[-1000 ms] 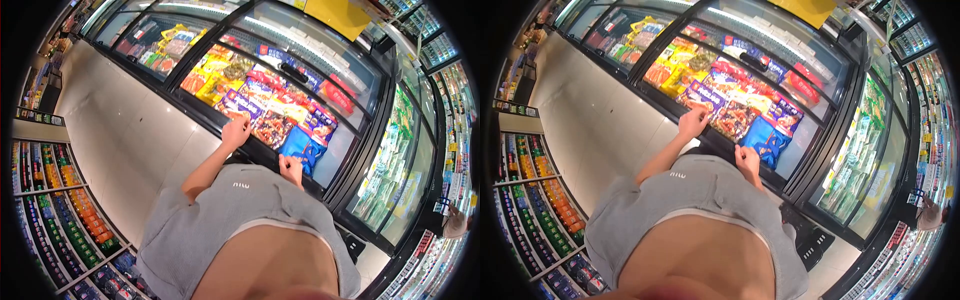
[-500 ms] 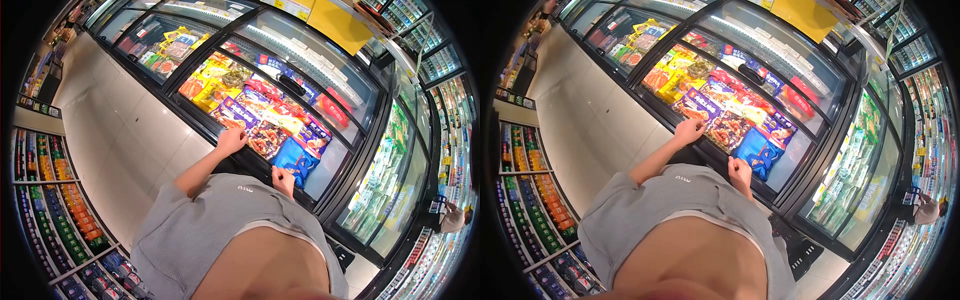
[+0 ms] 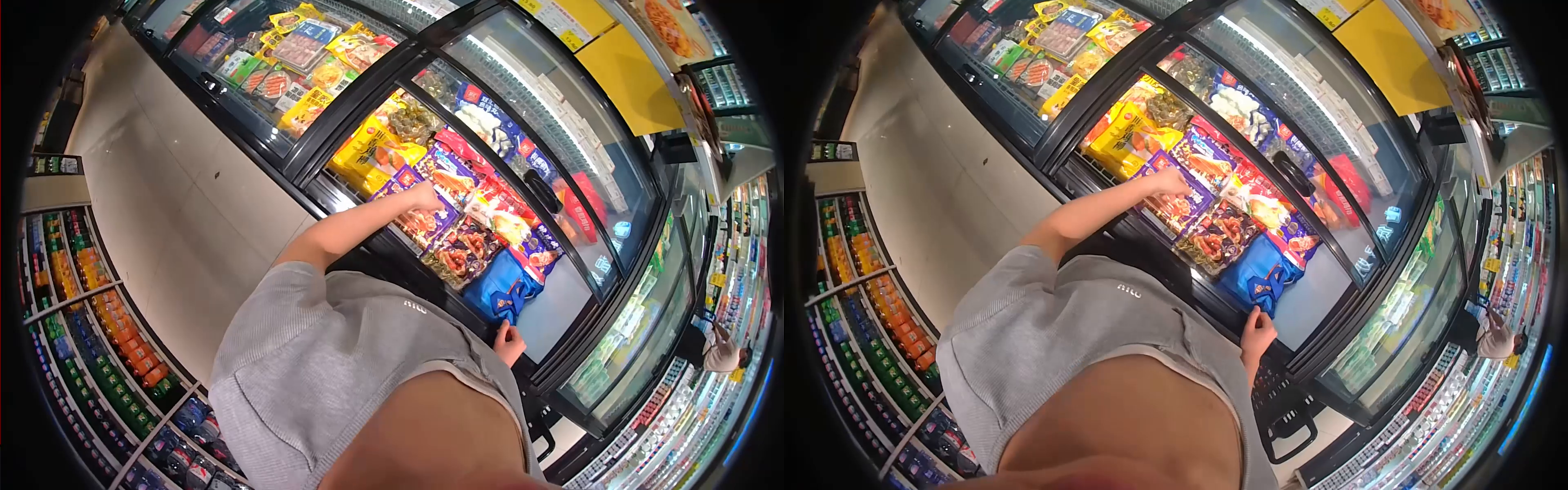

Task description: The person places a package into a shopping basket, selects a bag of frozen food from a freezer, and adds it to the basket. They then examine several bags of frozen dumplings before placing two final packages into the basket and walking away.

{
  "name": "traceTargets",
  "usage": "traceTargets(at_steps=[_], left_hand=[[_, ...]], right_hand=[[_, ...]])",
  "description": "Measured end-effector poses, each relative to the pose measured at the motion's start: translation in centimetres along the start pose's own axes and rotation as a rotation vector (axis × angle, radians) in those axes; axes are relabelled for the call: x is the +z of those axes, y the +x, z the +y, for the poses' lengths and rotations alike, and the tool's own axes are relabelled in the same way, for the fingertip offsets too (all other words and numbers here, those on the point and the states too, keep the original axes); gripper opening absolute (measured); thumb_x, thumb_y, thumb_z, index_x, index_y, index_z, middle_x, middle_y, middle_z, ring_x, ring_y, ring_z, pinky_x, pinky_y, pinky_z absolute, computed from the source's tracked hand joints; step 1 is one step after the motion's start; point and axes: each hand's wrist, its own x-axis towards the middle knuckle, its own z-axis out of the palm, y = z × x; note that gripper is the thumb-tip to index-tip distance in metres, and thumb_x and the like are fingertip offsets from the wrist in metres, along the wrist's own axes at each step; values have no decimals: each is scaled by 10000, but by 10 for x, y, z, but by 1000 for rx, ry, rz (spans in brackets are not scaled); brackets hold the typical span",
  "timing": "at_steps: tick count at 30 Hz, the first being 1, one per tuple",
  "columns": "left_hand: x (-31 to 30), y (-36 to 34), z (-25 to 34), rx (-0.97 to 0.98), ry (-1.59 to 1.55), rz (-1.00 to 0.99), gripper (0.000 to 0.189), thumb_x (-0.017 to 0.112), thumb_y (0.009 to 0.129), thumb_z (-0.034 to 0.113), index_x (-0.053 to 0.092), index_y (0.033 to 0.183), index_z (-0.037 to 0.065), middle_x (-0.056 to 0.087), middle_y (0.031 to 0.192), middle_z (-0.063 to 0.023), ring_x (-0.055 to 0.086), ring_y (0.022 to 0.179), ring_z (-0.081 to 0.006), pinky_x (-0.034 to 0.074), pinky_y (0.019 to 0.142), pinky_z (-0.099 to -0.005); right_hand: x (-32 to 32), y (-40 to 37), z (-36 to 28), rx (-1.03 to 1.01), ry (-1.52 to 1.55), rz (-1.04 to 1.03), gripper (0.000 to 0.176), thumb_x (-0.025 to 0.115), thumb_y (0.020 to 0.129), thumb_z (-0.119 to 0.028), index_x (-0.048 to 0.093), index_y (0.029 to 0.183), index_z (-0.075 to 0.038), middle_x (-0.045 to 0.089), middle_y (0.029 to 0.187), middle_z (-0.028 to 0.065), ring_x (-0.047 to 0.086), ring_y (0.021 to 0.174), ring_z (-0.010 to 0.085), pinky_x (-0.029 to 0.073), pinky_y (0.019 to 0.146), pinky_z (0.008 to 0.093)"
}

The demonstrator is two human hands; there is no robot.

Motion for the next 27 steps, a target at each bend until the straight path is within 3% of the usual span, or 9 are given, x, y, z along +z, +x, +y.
traceTargets(at_steps=[4, 8, 12, 16, 18, 21, 24, 25, 27], left_hand=[[-26, 60, -30, -283, -676, 85, 127, 630, 744, 159, 598, 651, 77, 587, 602, -14, 509, 453, -114, 394, 402, -266], [-26, 93, -60, -295, -652, 192, 130, 607, 758, 138, 610, 686, 29, 617, 641, -64, 534, 452, -147, 386, 377, -309], [-35, 98, -97, -502, -603, 305, 171, 653, 746, 184, 635, 808, 25, 652, 712, -73, 624, 576, -189, 482, 491, -326], [-53, 115, -156, -719, -436, 461, 233, 641, 771, 193, 620, 931, 25, 636, 739, -80, 606, 563, -161, 484, 486, -334], [-59, 118, -172, -802, -503, 639, 297, 632, 767, 185, 611, 997, 0, 644, 836, -116, 632, 604, -199, 515, 532, -364], [-74, 117, -172, -927, -681, 724, 376, 611, 763, 170, 572, 1080, -28, 613, 1038, -172, 652, 750, -269, 530, 660, -386], [-88, 94, -165, -913, -736, 700, 444, 605, 758, 172, 531, 1138, -47, 544, 1189, -207, 619, 932, -319, 497, 804, -394], [-83, 113, -199, -931, -959, 807, 468, 603, 761, 174, 511, 1163, -47, 535, 1209, -208, 575, 1034, -320, 459, 878, -391], [-85, 117, -199, -930, -1075, 866, 475, 592, 766, 178, 499, 1174, -47, 526, 1222, -208, 574, 1033, -322, 464, 866, -388]], right_hand=[[-6, -1, -16, 85, -52, 37, 362, 595, 876, -226, 588, 613, 22, 477, 457, 67, 419, 426, 112, 343, 442, 306], [3, -1, -15, 107, -67, 293, 384, 586, 886, -228, 593, 602, 30, 530, 478, 65, 460, 440, 102, 352, 448, 296], [17, 14, -25, 113, -114, 283, 381, 589, 888, -225, 593, 608, 33, 557, 503, 74, 479, 450, 107, 373, 460, 282], [57, 39, -59, 315, 155, -23, 333, 595, 881, -204, 606, 635, 20, 553, 527, 57, 462, 507, 76, 396, 507, 277], [91, 53, -70, 266, 153, -185, 329, 602, 876, -210, 606, 638, 18, 539, 526, 51, 450, 522, 66, 393, 513, 260], [138, 88, -121, 101, 150, -371, 337, 605, 875, -236, 590, 655, 19, 531, 541, 34, 466, 534, 68, 390, 520, 247], [202, 128, -139, 107, 139, -609, 294, 602, 877, -239, 600, 723, 12, 538, 569, 22, 480, 550, 79, 392, 532, 250], [225, 138, -147, 53, 198, -624, 272, 602, 876, -239, 614, 768, 10, 555, 584, 25, 499, 562, 76, 403, 538, 247], [280, 153, -167, 44, 278, -693, 266, 594, 879, -247, 636, 836, 13, 598, 625, 38, 555, 600, 87, 438, 562, 241]])
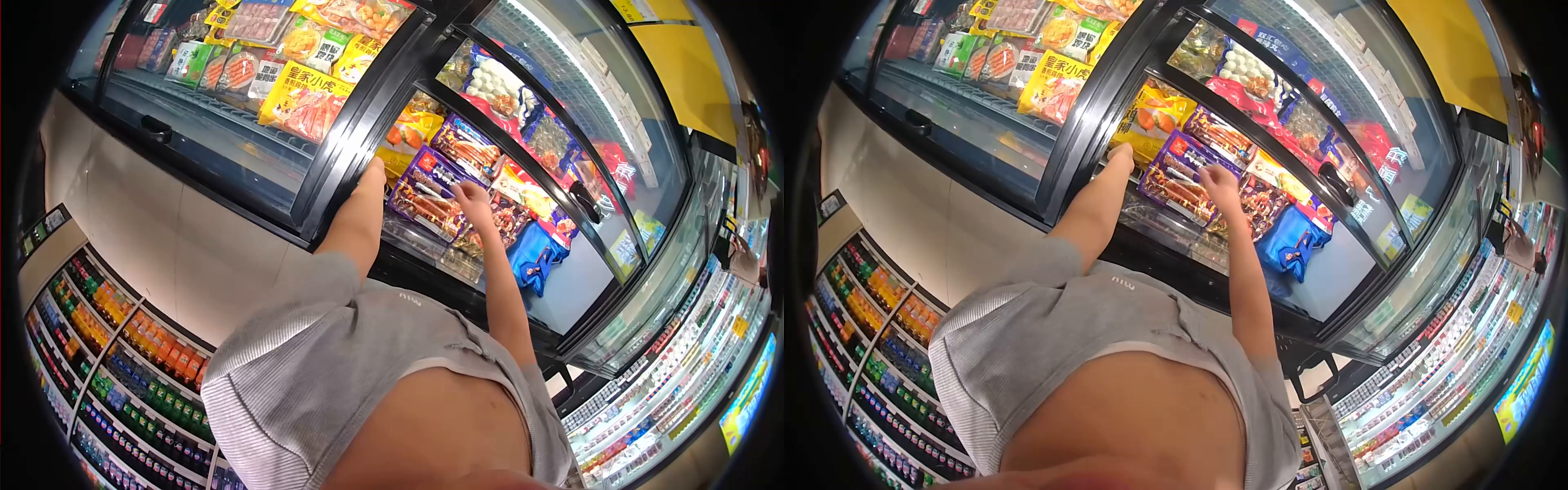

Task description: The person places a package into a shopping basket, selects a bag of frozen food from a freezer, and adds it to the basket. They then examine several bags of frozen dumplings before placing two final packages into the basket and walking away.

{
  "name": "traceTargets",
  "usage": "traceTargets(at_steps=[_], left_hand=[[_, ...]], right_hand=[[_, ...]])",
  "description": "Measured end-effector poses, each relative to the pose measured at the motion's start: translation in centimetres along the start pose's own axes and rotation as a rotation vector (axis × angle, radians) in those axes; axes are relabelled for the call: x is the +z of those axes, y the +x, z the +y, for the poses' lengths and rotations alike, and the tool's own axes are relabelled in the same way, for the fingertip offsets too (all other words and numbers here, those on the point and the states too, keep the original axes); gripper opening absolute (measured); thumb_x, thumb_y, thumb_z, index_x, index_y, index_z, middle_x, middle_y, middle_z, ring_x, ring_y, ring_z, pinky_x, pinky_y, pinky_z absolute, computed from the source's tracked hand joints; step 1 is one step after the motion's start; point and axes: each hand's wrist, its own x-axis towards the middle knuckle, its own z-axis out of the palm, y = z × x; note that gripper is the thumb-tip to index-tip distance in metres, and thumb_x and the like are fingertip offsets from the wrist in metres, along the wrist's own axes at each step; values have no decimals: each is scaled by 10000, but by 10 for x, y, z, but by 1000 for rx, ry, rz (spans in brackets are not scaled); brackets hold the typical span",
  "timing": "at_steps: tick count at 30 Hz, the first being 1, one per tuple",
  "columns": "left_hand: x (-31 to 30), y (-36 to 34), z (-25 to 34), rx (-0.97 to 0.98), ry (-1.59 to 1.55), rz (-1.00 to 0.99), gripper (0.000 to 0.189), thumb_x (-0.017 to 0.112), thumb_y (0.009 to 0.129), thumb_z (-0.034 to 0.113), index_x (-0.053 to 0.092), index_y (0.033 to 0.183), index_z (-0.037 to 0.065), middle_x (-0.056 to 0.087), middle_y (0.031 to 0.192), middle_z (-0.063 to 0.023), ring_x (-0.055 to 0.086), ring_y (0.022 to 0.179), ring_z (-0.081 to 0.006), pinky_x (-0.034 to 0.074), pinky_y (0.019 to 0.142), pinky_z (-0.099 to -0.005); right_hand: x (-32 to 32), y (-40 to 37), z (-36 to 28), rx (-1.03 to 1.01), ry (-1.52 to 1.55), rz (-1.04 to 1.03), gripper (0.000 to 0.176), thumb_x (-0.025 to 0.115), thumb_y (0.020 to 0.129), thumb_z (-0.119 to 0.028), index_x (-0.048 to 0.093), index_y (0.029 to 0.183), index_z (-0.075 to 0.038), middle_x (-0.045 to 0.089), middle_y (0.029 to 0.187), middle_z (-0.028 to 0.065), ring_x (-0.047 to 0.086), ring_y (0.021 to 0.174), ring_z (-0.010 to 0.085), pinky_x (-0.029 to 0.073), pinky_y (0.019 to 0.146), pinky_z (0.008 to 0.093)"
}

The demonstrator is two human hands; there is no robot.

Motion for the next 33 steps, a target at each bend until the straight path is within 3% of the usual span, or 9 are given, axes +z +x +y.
traceTargets(at_steps=[7, 13, 16, 19, 20, 23, 27, 31, 33], left_hand=[[-34, -134, 34, -42, -195, -117, 456, 551, 791, 180, 482, 1158, -82, 527, 1196, -212, 582, 1001, -332, 488, 807, -408], [3, 0, 0, 151, -19, -92, 371, 531, 816, 86, 500, 1136, -98, 561, 1123, -211, 604, 963, -330, 520, 759, -428], [5, 4, 1, 212, -133, -258, 328, 523, 841, 13, 497, 1152, -85, 577, 1107, -184, 625, 940, -287, 532, 769, -384], [14, 9, 7, 115, -122, -286, 299, 547, 881, 97, 478, 1148, -20, 604, 1020, -179, 648, 829, -299, 558, 680, -400], [13, 9, 9, 109, -99, -264, 285, 584, 864, 87, 484, 1112, -13, 618, 973, -166, 660, 772, -288, 567, 651, -383], [18, 20, 8, 229, -12, -232, 293, 604, 846, 73, 487, 1100, -15, 622, 955, -153, 659, 778, -276, 567, 639, -385], [7, -30, 30, 397, 43, -291, 236, 591, 834, 64, 534, 1048, -18, 626, 929, -114, 646, 763, -225, 545, 637, -332], [2, -82, 39, 617, -106, -400, 254, 636, 802, 113, 579, 997, -39, 628, 972, -128, 620, 851, -206, 499, 739, -315], [-12, -124, 44, 805, 63, -270, 264, 641, 806, 136, 580, 1003, -29, 631, 959, -114, 616, 833, -195, 489, 727, -300]], right_hand=[[127, 93, -31, 675, 693, -410, 372, 454, 926, -245, 529, 1075, 88, 627, 963, 196, 641, 776, 246, 535, 702, 320], [203, 117, 5, 1178, 1244, -297, 421, 404, 928, -255, 378, 1247, 18, 515, 1185, 227, 549, 1018, 354, 468, 889, 458], [227, 130, 32, 1085, 1928, -219, 362, 392, 901, -187, 416, 1243, -70, 533, 1175, 171, 556, 1027, 373, 484, 841, 532], [240, 142, 26, 1020, 1868, 126, 345, 373, 892, -139, 434, 1225, -73, 577, 1082, 170, 607, 916, 365, 524, 748, 536], [244, 149, 22, 1170, 1782, 331, 330, 350, 887, -107, 455, 1196, -59, 583, 1046, 175, 623, 860, 358, 548, 666, 508], [216, 144, -3, 1160, 1840, 374, 314, 349, 888, -102, 469, 1174, -49, 590, 1011, 172, 630, 838, 339, 553, 644, 492], [213, 136, -4, 927, 1943, 93, 274, 367, 913, -147, 492, 1142, -61, 611, 1003, 139, 634, 845, 289, 553, 696, 417], [162, 115, -46, 956, 1910, 82, 265, 471, 904, -207, 556, 1078, -27, 617, 1053, 129, 580, 1000, 255, 449, 932, 402], [153, 108, -42, 619, 1891, -92, 225, 542, 870, -174, 570, 1044, -35, 614, 1028, 116, 564, 1001, 245, 444, 929, 401]])
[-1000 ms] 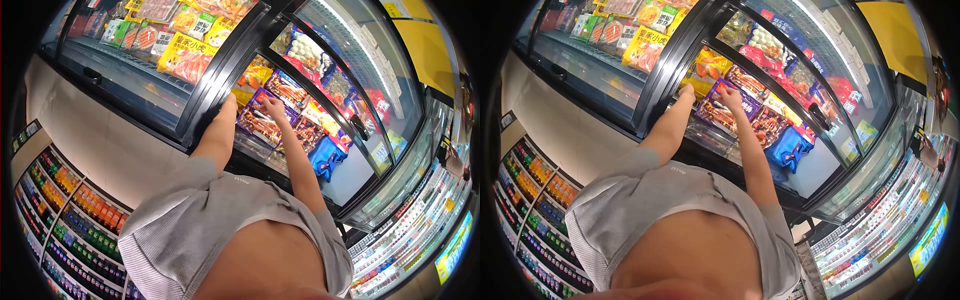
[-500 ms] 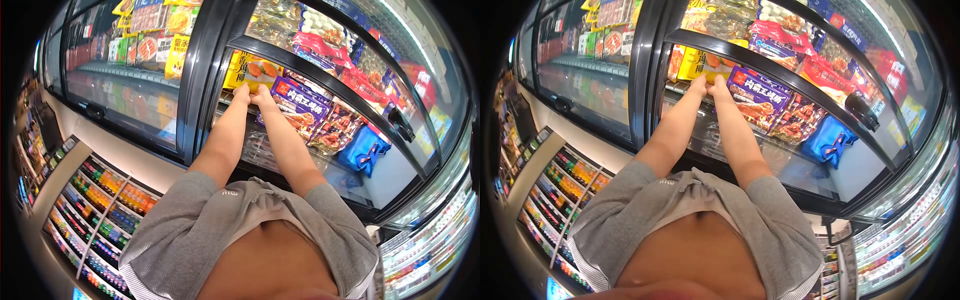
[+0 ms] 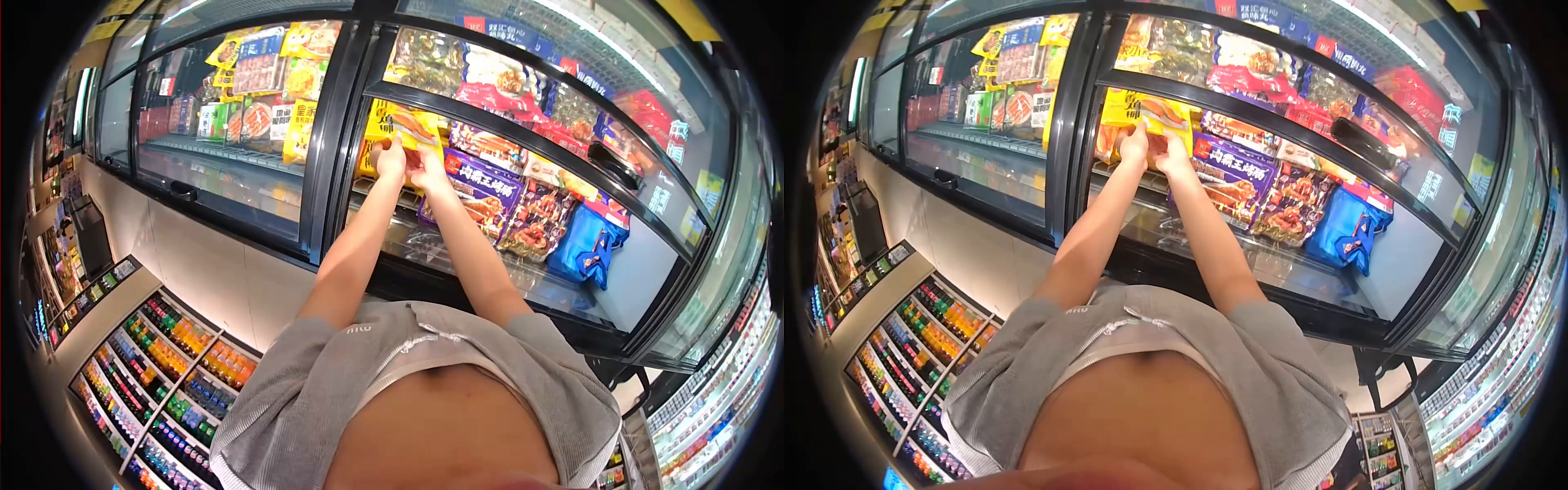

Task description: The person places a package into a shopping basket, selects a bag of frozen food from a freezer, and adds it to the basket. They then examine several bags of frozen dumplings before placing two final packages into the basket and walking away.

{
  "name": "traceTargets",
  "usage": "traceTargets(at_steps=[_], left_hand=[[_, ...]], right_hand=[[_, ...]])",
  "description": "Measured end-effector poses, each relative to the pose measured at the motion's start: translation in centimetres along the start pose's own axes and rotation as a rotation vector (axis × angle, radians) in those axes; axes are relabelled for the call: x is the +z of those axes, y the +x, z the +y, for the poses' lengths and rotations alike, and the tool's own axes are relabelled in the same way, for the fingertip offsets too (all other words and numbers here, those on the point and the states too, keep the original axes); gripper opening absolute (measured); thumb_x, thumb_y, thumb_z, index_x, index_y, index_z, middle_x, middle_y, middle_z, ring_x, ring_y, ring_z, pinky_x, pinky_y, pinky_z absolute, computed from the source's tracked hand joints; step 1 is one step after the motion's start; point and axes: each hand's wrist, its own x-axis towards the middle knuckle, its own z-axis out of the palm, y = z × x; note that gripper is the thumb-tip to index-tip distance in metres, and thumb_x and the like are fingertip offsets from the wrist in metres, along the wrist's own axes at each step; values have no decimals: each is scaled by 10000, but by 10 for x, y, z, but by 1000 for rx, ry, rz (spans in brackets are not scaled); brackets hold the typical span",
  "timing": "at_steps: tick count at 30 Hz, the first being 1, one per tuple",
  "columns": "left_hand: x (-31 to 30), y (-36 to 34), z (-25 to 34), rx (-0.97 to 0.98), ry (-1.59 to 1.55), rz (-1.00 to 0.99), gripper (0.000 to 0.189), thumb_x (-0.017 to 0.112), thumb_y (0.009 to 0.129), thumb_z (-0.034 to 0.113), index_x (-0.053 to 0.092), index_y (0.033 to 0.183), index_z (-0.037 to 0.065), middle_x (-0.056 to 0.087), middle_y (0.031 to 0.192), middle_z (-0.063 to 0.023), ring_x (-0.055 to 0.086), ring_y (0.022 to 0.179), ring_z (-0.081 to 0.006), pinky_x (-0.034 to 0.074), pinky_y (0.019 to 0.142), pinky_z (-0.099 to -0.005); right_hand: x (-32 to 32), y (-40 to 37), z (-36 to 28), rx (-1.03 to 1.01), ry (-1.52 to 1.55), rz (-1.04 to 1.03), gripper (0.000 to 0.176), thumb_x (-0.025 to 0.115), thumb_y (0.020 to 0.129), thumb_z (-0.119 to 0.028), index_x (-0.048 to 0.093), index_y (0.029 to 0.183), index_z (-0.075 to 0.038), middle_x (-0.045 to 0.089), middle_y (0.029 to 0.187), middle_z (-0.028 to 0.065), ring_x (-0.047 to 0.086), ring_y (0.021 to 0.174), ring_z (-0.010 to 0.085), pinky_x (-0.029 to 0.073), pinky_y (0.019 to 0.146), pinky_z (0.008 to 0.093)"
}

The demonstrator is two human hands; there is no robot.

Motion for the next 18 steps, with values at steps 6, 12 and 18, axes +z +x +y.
traceTargets(at_steps=[6, 12, 18], left_hand=[[-35, -79, 45, 44, -209, -224, 237, 651, 778, 111, 595, 956, -35, 631, 883, -74, 598, 788, -155, 477, 701, -282], [-69, -210, 47, -11, -283, -432, 173, 643, 815, 107, 622, 935, -16, 627, 887, -38, 584, 780, -110, 457, 740, -251], [-86, -322, 49, 227, -217, -660, 120, 640, 839, 82, 585, 741, 40, 574, 695, 14, 539, 653, -60, 441, 683, -236]], right_hand=[[38, -122, -23, -104, -103, 41, 188, 660, 786, -175, 566, 902, -62, 599, 959, 72, 544, 960, 219, 452, 908, 362], [-15, -288, -67, 116, -157, -153, 300, 692, 812, -270, 559, 963, -47, 605, 885, 78, 595, 887, 234, 479, 870, 383], [-91, -419, -96, 218, -368, -315, 346, 589, 881, -354, 574, 1012, -34, 622, 987, 95, 583, 988, 227, 456, 891, 366]])
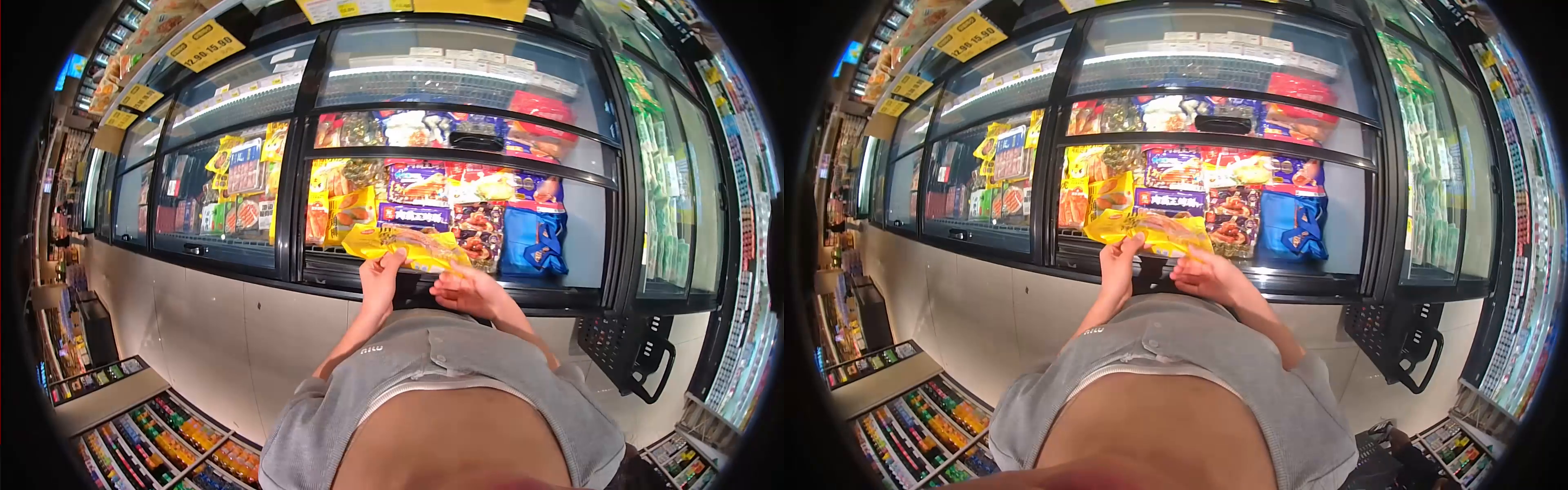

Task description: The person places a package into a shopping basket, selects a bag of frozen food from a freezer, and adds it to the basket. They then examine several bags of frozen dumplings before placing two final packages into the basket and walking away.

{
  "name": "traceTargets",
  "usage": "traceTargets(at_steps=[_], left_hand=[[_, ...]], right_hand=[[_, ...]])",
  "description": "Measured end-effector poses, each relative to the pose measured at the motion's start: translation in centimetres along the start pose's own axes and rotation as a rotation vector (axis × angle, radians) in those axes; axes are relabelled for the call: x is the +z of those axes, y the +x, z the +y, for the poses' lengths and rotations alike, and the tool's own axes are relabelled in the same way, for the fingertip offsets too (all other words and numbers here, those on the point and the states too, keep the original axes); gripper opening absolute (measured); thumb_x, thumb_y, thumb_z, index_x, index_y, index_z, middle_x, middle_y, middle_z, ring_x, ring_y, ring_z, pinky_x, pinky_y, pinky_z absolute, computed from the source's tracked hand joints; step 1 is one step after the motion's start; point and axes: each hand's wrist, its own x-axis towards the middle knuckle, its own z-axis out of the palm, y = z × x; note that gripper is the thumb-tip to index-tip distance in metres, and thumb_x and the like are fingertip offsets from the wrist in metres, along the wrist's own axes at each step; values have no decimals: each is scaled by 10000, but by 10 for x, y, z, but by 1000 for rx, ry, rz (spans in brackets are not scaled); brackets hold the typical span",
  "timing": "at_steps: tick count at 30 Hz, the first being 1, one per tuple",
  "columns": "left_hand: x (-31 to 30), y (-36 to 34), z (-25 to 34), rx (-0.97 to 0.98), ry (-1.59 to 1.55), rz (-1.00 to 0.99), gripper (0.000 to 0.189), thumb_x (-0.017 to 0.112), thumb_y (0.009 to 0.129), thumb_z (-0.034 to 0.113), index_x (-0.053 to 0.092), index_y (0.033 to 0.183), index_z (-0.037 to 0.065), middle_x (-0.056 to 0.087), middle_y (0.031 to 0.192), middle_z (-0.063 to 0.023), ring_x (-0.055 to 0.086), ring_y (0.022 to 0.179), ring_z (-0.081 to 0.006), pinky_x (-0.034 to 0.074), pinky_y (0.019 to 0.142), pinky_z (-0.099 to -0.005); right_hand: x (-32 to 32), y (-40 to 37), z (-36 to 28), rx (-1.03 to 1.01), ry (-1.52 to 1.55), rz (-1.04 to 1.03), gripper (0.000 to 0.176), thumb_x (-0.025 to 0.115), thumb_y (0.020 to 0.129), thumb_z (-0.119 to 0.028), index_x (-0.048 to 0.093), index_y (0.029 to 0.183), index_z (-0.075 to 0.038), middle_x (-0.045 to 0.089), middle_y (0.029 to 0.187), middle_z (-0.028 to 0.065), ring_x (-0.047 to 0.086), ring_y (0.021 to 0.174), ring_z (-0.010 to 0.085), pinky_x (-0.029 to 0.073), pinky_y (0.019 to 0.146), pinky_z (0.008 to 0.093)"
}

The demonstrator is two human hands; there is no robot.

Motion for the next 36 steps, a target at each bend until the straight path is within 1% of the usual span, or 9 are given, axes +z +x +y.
traceTargets(at_steps=[4, 5, 12, 16, 20, 26, 29, 31, 36], left_hand=[[35, -30, 22, 78, 29, -64, 92, 638, 838, 52, 597, 759, 27, 588, 704, 7, 543, 659, -54, 438, 683, -227], [47, -36, 33, 124, -13, -61, 50, 640, 836, 52, 622, 842, 5, 620, 743, -14, 559, 679, -62, 438, 693, -223], [93, -26, 97, 406, -135, -73, 170, 671, 811, 55, 612, 953, -18, 634, 858, -38, 579, 767, -83, 453, 711, -225], [113, 1, 117, 550, -232, -102, 199, 682, 801, 61, 603, 960, -28, 629, 848, -50, 587, 770, -104, 467, 727, -239], [113, 58, 108, 582, -212, -150, 205, 683, 794, 56, 598, 958, -33, 631, 847, -63, 604, 746, -119, 480, 722, -245], [109, 152, 71, 640, -123, -117, 119, 644, 805, 27, 600, 889, -45, 637, 763, -60, 620, 666, -116, 478, 637, -250], [109, 179, 58, 632, -75, -168, 84, 604, 837, 40, 597, 842, -43, 639, 760, -73, 614, 645, -112, 464, 621, -244], [110, 187, 47, 612, 36, -210, 169, 558, 879, 86, 600, 765, -31, 633, 690, -56, 600, 617, -107, 452, 611, -237], [111, 201, 19, 392, 384, -177, 323, 548, 906, 240, 598, 701, -5, 569, 617, -11, 468, 606, -57, 387, 604, -246]], right_hand=[[3, -40, -6, -145, -191, 6, 292, 580, 897, -282, 564, 1055, -37, 614, 1003, 91, 580, 1001, 214, 458, 890, 364], [12, -51, -12, -241, -261, 28, 333, 591, 892, -253, 539, 1126, -21, 598, 1065, 95, 576, 998, 191, 462, 888, 362], [88, -88, -65, -765, -639, -120, 423, 588, 889, -192, 473, 1237, 21, 574, 1160, 111, 572, 1026, 181, 451, 929, 337], [102, -72, -99, -809, -530, -252, 403, 568, 887, -120, 447, 1242, 27, 581, 1145, 157, 568, 1081, 257, 463, 929, 367], [93, -40, -134, -822, -590, -251, 383, 555, 899, -133, 464, 1235, 27, 576, 1171, 159, 569, 1087, 253, 477, 891, 350], [58, 33, -194, -926, -719, -15, 405, 566, 891, -129, 460, 1261, -4, 585, 1169, 99, 566, 1057, 198, 430, 938, 361], [51, 50, -210, -967, -900, 123, 352, 591, 879, -171, 543, 1178, 8, 621, 1099, 55, 552, 1011, 135, 408, 899, 293], [42, 61, -227, -1025, -1073, 223, 323, 600, 875, -210, 598, 1099, 24, 644, 1036, 32, 548, 949, 97, 410, 845, 258], [8, 73, -251, -1006, -1241, 383, 324, 594, 881, -247, 608, 1076, 11, 661, 975, 48, 571, 872, 98, 442, 790, 269]])
